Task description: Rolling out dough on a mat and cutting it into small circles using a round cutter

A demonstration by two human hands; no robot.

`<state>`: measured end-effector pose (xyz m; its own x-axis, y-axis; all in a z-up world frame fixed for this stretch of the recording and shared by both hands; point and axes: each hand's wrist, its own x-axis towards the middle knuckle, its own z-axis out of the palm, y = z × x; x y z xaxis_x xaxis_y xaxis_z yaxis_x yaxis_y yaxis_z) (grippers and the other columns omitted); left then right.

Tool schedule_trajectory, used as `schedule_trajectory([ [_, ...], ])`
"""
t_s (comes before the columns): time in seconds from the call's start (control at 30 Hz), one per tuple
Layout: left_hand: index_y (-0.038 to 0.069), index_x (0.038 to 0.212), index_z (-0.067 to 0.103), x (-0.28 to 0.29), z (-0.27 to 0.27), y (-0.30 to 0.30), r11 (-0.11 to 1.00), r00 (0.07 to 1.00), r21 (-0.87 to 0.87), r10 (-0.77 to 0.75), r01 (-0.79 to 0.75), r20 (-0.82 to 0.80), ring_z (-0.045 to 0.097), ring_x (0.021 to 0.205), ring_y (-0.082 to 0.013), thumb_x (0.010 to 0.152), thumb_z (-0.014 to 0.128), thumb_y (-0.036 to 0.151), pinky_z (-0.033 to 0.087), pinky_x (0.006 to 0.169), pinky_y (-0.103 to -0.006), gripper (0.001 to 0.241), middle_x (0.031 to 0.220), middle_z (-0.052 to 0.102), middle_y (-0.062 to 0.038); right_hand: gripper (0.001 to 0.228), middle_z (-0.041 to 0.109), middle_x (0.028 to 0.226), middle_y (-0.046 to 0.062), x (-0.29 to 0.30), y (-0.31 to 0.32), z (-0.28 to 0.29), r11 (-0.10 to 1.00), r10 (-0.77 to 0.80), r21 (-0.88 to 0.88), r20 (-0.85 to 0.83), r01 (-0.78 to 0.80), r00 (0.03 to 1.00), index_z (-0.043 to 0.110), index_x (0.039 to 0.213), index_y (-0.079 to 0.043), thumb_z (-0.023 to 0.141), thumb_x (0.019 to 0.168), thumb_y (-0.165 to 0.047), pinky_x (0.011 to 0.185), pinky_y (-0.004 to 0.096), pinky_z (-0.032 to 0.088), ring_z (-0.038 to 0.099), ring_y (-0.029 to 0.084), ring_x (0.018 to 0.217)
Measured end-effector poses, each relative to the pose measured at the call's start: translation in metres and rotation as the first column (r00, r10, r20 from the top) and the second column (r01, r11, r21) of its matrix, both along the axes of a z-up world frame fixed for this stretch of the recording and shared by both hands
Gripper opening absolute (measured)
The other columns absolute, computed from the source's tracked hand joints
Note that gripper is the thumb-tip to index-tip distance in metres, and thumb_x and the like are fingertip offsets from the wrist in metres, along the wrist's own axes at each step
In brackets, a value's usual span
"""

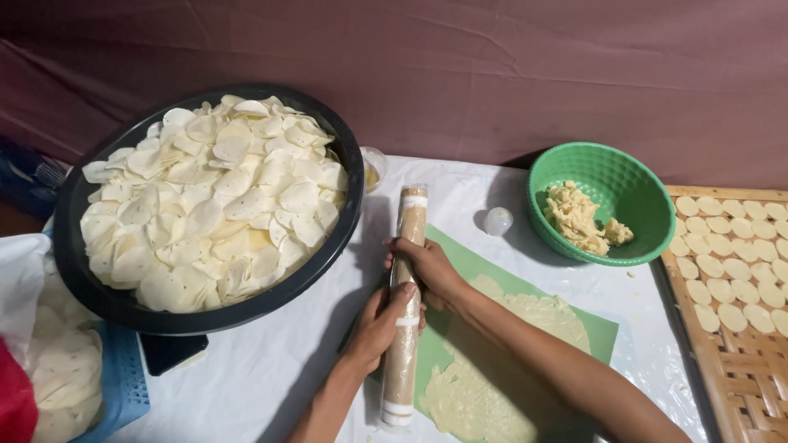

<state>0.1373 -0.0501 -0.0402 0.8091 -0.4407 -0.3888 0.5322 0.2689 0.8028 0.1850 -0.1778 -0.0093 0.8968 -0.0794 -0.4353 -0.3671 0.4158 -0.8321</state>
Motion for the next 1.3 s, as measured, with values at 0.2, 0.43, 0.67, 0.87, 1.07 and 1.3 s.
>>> schedule_trajectory([
  [0.2, 0.002, 0.108, 0.063, -0.019, 0.007, -0.023, 0.982, 0.986, 0.090, -0.168, 0.167, -0.003, 0.064, 0.061, -0.0163, 0.092, 0.075, 0.025, 0.056, 0.062, -0.0308, 0.030, 0.078, 0.062, -0.007, 0.010, 0.063, 0.062, 0.008, 0.041, -0.048, 0.024, 0.964, -0.265, 0.024, 0.060, 0.264, 0.962, 0.066, 0.081, -0.003, 0.072, 0.083, -0.011, 0.051, 0.028, 0.051, 0.058, 0.017, 0.050],
  [0.43, 0.007, 0.111, 0.063, -0.019, 0.042, 0.003, 0.868, 0.936, 0.398, -0.348, 0.298, 0.059, 0.058, 0.050, -0.0142, 0.090, 0.072, 0.028, 0.050, 0.051, -0.0310, 0.031, 0.074, 0.059, -0.004, 0.030, 0.062, 0.065, 0.008, 0.026, -0.050, 0.018, 0.899, -0.438, 0.043, 0.061, 0.436, 0.897, 0.061, 0.076, -0.008, 0.078, 0.087, -0.030, 0.051, 0.029, 0.048, 0.058, 0.017, 0.053],
  [0.67, 0.002, 0.079, 0.063, -0.026, 0.029, -0.016, 0.847, 0.950, 0.499, -0.284, 0.184, 0.131, 0.064, 0.041, -0.0167, 0.075, 0.078, 0.020, 0.053, 0.044, -0.0290, 0.024, 0.048, 0.063, -0.008, 0.036, 0.067, 0.079, 0.014, 0.015, -0.033, -0.015, 0.950, -0.244, -0.203, -0.010, 0.237, 0.970, 0.070, 0.099, 0.000, 0.082, 0.077, -0.025, 0.069, 0.044, 0.055, 0.066, 0.024, 0.069],
  [0.87, -0.003, 0.077, 0.065, -0.023, 0.030, -0.022, 0.972, 0.986, 0.172, -0.154, 0.163, -0.065, 0.066, 0.046, -0.0220, 0.094, 0.058, 0.054, 0.057, 0.046, -0.0318, 0.059, 0.058, 0.063, -0.015, 0.035, 0.057, 0.078, 0.001, 0.030, -0.055, -0.016, 0.956, -0.285, -0.032, 0.144, 0.293, 0.948, 0.062, 0.108, -0.005, 0.069, 0.090, -0.034, 0.062, 0.027, 0.049, 0.057, 0.013, 0.067],
  [1.07, 0.000, 0.159, 0.034, -0.001, 0.106, -0.045, 0.894, 0.996, 0.447, -0.023, -0.018, 0.085, 0.023, 0.155, -0.0414, 0.103, 0.028, 0.064, 0.023, 0.127, -0.0570, 0.085, 0.168, 0.027, -0.024, 0.068, 0.056, 0.141, 0.031, -0.071, 0.023, 0.037, 0.883, -0.070, -0.446, 0.181, 0.146, 0.981, 0.036, 0.154, 0.000, 0.047, 0.105, -0.046, 0.111, 0.059, 0.041, 0.052, 0.044, 0.135],
  [1.3, 0.007, 0.140, 0.059, 0.037, 0.071, -0.067, 0.945, 0.952, 0.255, 0.130, -0.203, 0.276, 0.042, 0.147, -0.0381, 0.096, 0.055, 0.066, 0.037, 0.120, -0.0540, 0.073, 0.155, 0.048, -0.022, 0.039, 0.066, 0.077, 0.009, -0.125, 0.009, -0.024, 0.822, 0.059, -0.568, 0.135, 0.028, 0.989, 0.048, 0.116, -0.004, 0.052, 0.108, -0.042, 0.063, 0.036, 0.056, 0.064, 0.017, 0.068],
])
